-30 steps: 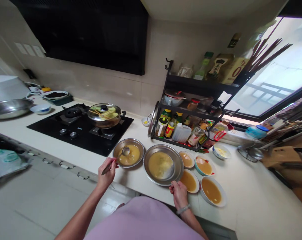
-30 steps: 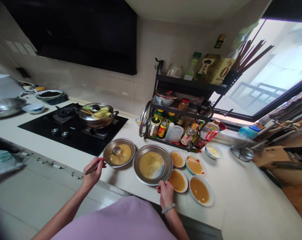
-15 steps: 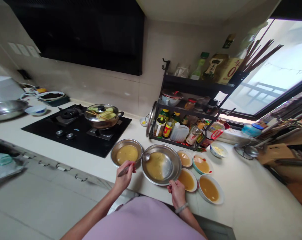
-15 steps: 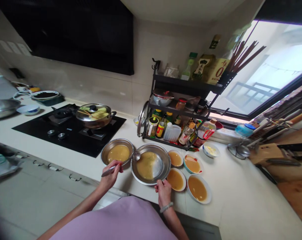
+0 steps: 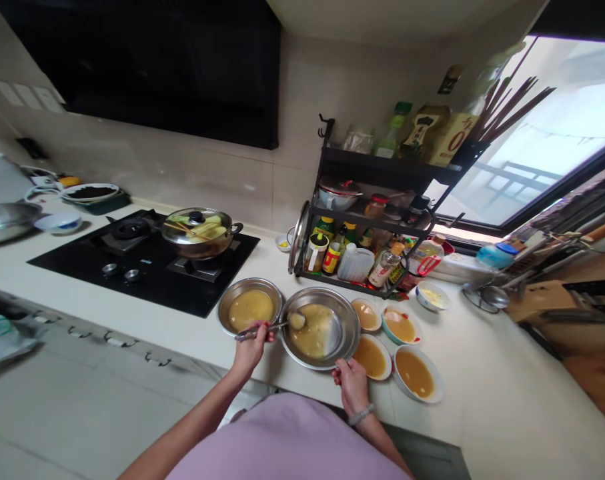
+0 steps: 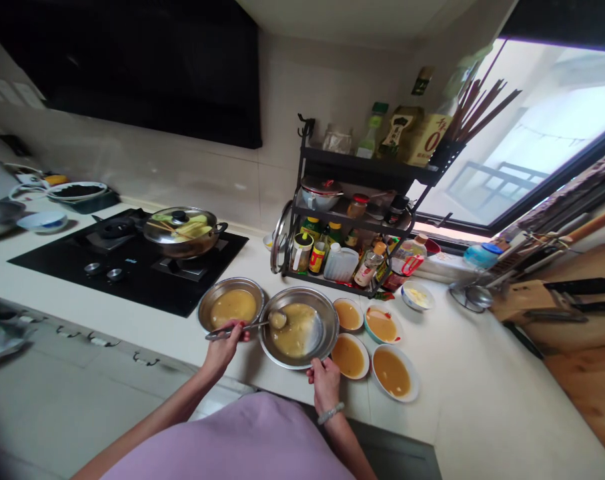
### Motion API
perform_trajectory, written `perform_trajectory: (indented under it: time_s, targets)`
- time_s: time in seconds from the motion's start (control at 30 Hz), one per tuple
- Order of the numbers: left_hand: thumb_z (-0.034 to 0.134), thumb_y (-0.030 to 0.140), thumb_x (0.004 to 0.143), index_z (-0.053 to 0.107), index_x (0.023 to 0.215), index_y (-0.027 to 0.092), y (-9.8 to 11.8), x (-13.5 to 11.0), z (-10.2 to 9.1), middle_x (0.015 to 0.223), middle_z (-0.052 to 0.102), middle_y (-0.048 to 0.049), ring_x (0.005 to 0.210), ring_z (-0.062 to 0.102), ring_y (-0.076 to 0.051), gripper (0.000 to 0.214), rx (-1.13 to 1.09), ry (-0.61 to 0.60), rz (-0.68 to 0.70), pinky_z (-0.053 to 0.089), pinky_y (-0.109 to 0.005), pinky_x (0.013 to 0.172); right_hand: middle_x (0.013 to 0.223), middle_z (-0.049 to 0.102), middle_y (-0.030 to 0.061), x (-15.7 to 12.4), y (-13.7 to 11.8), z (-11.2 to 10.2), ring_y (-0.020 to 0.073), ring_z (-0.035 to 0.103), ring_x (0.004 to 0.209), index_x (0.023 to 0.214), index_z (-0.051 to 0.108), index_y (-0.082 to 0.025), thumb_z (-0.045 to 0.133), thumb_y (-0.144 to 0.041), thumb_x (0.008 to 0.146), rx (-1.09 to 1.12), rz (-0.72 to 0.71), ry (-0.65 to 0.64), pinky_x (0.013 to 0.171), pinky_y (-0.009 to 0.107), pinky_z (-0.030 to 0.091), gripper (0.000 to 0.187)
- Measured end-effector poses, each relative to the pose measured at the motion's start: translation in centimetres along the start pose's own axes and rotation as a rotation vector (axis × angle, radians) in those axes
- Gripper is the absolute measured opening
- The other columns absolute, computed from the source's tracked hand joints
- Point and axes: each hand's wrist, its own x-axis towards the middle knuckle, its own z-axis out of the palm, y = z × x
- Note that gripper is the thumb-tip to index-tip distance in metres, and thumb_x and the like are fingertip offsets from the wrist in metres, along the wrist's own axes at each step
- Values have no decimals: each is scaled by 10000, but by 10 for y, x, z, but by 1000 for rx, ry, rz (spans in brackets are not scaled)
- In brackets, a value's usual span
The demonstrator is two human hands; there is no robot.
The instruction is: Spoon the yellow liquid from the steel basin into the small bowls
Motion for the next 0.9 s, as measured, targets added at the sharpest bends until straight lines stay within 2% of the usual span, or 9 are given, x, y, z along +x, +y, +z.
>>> perform_trajectory:
  time_s: [0.17, 0.37, 0.53, 0.63, 0.73, 0.83, 0.9]
  targets:
    - [620, 398, 742, 656, 785, 154, 9, -1, -5, 643, 695, -43, 582, 668, -198, 251, -70, 44, -54, 556, -344, 631, 403, 475, -51, 1, 0, -1, 95, 449, 392, 491, 459, -203, 637, -328, 526, 1, 6, -1, 371, 200, 283, 220]
    - [656, 332, 710, 627, 758, 137, 17, 3, -18, 733, 708, -76, 594, 659, -182, 203, -208, 183, -95, 553, -352, 673, 403, 476, -49, 0, -2, -1, 94, 441, 388, 496, 466, -202, 624, -323, 519, 1, 16, -3, 373, 205, 280, 201]
    - [628, 411, 730, 624, 848, 132, 31, 3, -43, 645, 675, -38, 614, 661, -191, 303, -145, 209, -37, 541, -357, 718, 404, 478, -47, -1, -3, -1, 97, 445, 395, 494, 460, -205, 626, -318, 526, 1, 17, -8, 380, 208, 289, 204]
    - [596, 457, 746, 623, 865, 149, 36, 0, -57, 649, 680, -38, 630, 672, -209, 332, -19, 257, -5, 539, -345, 679, 409, 475, -49, 0, -3, -1, 100, 452, 403, 494, 446, -209, 632, -313, 525, 3, 14, -7, 380, 207, 289, 215]
    - [554, 445, 782, 637, 850, 188, 32, -1, -69, 652, 665, -31, 613, 659, -203, 278, 225, 229, 140, 534, -319, 619, 408, 473, -49, 0, -2, 0, 101, 449, 401, 497, 441, -212, 632, -315, 518, 3, 13, -7, 376, 209, 281, 218]
    - [539, 368, 811, 639, 858, 202, 21, -2, -77, 751, 650, -46, 613, 638, -168, 200, 396, 114, 399, 528, -288, 600, 406, 476, -46, 0, -2, 0, 100, 446, 398, 500, 451, -209, 630, -325, 522, 1, 10, -13, 377, 210, 281, 215]
    - [536, 320, 823, 640, 884, 198, 13, -3, -80, 838, 649, -70, 664, 643, -163, 172, 480, 41, 521, 533, -283, 637, 404, 477, -45, -1, -2, 0, 99, 446, 397, 498, 456, -206, 627, -326, 524, -3, 8, -15, 377, 209, 282, 210]
